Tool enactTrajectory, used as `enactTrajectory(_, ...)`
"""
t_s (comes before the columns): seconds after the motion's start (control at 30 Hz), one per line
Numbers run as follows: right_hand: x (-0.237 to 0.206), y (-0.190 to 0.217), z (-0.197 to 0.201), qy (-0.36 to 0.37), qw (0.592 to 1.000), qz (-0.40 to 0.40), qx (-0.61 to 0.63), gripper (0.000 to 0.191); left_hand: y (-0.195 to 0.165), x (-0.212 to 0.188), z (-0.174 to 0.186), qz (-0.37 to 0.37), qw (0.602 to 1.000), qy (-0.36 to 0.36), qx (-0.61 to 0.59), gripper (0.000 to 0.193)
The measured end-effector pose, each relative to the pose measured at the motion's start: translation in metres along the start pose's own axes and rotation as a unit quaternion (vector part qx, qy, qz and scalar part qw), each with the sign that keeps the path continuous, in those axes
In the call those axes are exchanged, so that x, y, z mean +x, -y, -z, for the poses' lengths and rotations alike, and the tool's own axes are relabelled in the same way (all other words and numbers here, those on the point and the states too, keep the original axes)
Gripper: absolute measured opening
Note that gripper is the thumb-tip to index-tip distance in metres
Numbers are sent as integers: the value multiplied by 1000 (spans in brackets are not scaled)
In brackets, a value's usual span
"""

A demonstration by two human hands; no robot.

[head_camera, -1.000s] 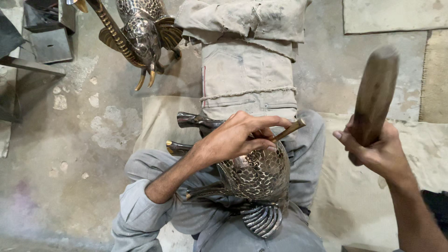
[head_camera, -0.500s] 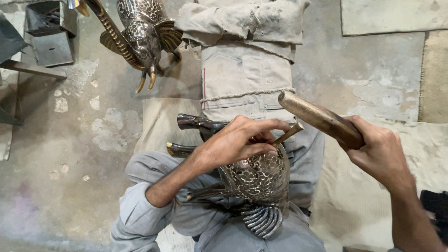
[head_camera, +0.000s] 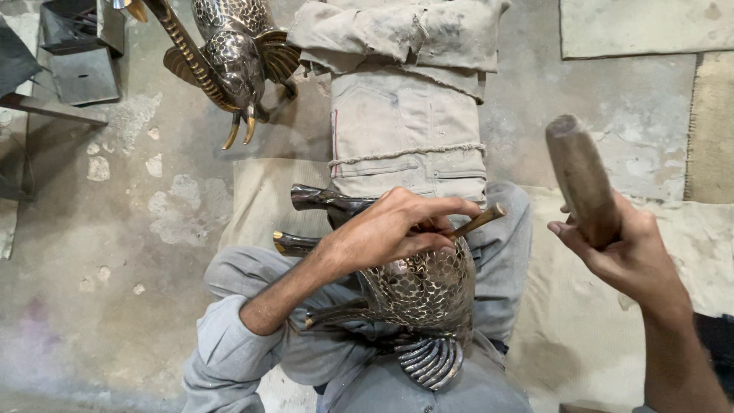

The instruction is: The person sits on the floor and uses a wooden mallet and a metal punch to hammer a decorative pattern onto a metal elephant sculpture. The person repeatedly strikes the punch against the elephant's body to create a textured surface.

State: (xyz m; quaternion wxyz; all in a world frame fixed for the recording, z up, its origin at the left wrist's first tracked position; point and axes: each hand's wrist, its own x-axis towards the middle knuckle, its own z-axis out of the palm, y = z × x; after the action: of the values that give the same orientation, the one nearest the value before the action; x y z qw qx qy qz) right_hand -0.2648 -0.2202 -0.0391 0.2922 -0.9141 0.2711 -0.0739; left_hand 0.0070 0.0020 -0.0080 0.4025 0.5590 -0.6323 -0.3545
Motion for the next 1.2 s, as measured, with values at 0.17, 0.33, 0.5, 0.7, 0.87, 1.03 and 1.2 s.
enactTrajectory(0.17, 1, 10, 0, -22, 989, -14, -143, 46, 0, -1, 3, -2, 999, -23, -26, 54)
enactTrajectory(0.33, 6, 11, 0, -43, 998, 11, -49, 55, -3, -6, 5, 47, 997, -33, -47, 53)
enactTrajectory(0.5, 12, 5, 1, -45, 994, 93, -45, 62, -2, -5, 7, 35, 998, -27, -32, 54)
enactTrajectory(0.7, 12, -1, 5, -11, 1000, 21, -12, 69, -2, -6, 6, 23, 999, -32, -31, 53)
enactTrajectory(0.87, 17, -2, 10, -33, 997, 69, 2, 58, -4, -8, 4, 42, 997, -49, -34, 51)
enactTrajectory(1.03, 21, 10, 9, -22, 987, 57, -150, 60, -5, -7, 5, 50, 997, -53, -22, 51)
enactTrajectory(1.2, 22, 19, 6, 45, 995, 1, -92, 62, -6, -6, 7, 57, 997, -44, -19, 52)
